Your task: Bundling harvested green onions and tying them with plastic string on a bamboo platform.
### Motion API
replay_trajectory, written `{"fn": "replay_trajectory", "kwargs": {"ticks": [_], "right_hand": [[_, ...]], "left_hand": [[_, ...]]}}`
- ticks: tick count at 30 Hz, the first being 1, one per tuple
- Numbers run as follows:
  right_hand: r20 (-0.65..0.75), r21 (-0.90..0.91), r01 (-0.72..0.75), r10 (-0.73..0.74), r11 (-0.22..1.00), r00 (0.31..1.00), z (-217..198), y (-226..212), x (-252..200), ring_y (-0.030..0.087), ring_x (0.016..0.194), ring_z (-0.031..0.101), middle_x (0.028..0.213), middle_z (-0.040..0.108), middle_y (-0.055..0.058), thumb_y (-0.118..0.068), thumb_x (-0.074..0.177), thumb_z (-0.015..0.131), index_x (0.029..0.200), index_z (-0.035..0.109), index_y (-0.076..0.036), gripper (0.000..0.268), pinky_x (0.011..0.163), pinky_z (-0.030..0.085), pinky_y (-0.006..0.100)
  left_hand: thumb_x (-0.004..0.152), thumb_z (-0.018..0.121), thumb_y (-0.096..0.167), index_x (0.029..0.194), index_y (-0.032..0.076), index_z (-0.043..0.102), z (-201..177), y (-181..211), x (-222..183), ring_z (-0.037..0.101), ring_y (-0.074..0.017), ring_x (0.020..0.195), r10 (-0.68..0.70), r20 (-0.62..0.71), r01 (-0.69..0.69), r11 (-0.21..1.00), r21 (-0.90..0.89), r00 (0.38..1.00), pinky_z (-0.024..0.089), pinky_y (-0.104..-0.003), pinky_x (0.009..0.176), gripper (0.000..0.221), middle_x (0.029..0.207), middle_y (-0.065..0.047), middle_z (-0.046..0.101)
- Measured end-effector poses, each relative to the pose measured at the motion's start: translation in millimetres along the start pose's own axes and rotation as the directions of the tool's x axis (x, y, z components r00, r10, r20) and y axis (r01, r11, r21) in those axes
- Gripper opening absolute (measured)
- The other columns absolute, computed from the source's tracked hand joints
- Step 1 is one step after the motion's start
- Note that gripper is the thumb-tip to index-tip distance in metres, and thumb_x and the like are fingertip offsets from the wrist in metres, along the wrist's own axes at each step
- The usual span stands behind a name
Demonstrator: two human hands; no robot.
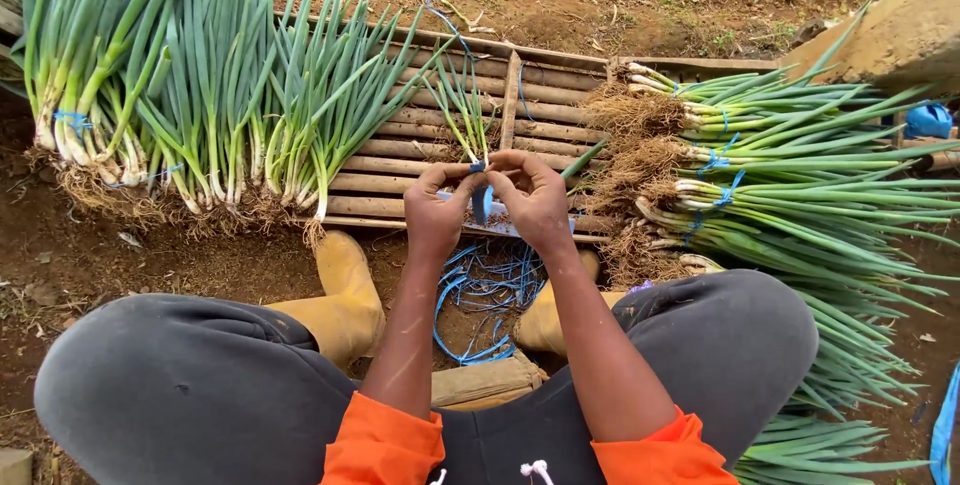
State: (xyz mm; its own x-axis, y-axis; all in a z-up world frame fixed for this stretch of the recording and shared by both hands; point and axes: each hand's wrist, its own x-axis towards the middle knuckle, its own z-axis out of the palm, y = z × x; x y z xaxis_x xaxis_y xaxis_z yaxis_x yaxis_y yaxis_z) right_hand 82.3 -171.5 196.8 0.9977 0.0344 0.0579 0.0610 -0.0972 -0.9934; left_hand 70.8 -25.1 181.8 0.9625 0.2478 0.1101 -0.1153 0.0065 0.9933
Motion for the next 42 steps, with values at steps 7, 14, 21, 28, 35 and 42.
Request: {"fn": "replay_trajectory", "kwargs": {"ticks": [7, 14, 21, 28, 35, 42], "right_hand": [[-0.054, -0.079, 0.003, -0.008, 0.997, 0.999, 0, -1, 4, 0.011, 0.078, 0.069, 0.082, 0.074, 0.009, -0.009, 0.094, 0.076, 0.102, 0.078, -0.005, 0.008, 0.072, 0.061, 0.031], [-0.049, -0.140, 0.002, -0.009, 0.990, 0.999, -3, -1, 1, 0.010, 0.075, 0.067, 0.077, 0.073, 0.010, -0.010, 0.092, 0.078, 0.098, 0.078, -0.006, 0.008, 0.068, 0.060, 0.031], [-0.044, -0.149, 0.021, -0.027, 0.989, 0.999, 1, -14, 0, 0.013, 0.069, 0.068, 0.074, 0.073, 0.010, -0.005, 0.090, 0.075, 0.096, 0.078, -0.006, 0.007, 0.064, 0.060, 0.032], [-0.060, -0.139, 0.024, -0.033, 0.990, 0.998, -1, -7, 1, 0.011, 0.068, 0.065, 0.072, 0.072, 0.008, -0.006, 0.087, 0.078, 0.093, 0.078, -0.008, 0.006, 0.061, 0.058, 0.028], [-0.156, 0.078, -0.138, 0.149, 0.987, 0.976, 2, 9, 4, 0.014, 0.075, 0.064, 0.078, 0.071, 0.007, -0.007, 0.094, 0.066, 0.095, 0.074, -0.008, 0.008, 0.068, 0.056, 0.028], [-0.238, 0.852, -0.120, 0.581, 0.509, 0.779, -73, 35, 25, 0.011, 0.060, 0.053, 0.067, 0.050, -0.005, 0.004, 0.084, 0.062, 0.073, 0.054, -0.014, 0.022, 0.069, 0.052, 0.026]], "left_hand": [[0.082, 0.087, 0.012, 0.088, 0.015, 0.081, 6, -3, -2, 0.071, -0.0150, 0.076, 0.001, 0.025, -0.001, 1.000, 0.008, 1.000, 0.056, -0.035, 0.080, 0.009, 0.074, -0.005, 0.075], [0.084, 0.086, 0.011, 0.094, 0.013, 0.080, 2, 7, -1, 0.072, -0.0178, 0.082, 0.059, 0.020, -0.058, 0.998, -0.038, 0.998, 0.056, -0.037, 0.083, 0.012, 0.085, -0.008, 0.076], [0.084, 0.085, 0.009, 0.088, 0.012, 0.081, 2, 3, 0, 0.072, -0.0165, 0.080, 0.065, 0.034, -0.064, 0.998, -0.019, 0.997, 0.056, -0.035, 0.082, 0.007, 0.081, -0.007, 0.075], [0.086, 0.084, 0.010, 0.089, 0.011, 0.080, 1, 3, 1, 0.072, -0.0188, 0.083, 0.063, 0.057, -0.062, 0.998, -0.010, 0.996, 0.056, -0.037, 0.084, 0.006, 0.082, -0.009, 0.074], [0.098, 0.071, 0.016, 0.098, 0.007, 0.074, 5, 6, -5, 0.070, -0.0238, 0.095, -0.075, 0.047, 0.080, 0.989, -0.122, 0.996, 0.053, -0.044, 0.094, 0.009, 0.093, -0.013, 0.073], [0.109, 0.052, 0.027, 0.100, 0.020, 0.056, -54, -36, 24, 0.052, -0.0028, 0.052, -0.410, -0.282, 0.179, 0.786, -0.592, 0.867, 0.055, -0.020, 0.059, 0.012, 0.066, 0.010, 0.050]]}}
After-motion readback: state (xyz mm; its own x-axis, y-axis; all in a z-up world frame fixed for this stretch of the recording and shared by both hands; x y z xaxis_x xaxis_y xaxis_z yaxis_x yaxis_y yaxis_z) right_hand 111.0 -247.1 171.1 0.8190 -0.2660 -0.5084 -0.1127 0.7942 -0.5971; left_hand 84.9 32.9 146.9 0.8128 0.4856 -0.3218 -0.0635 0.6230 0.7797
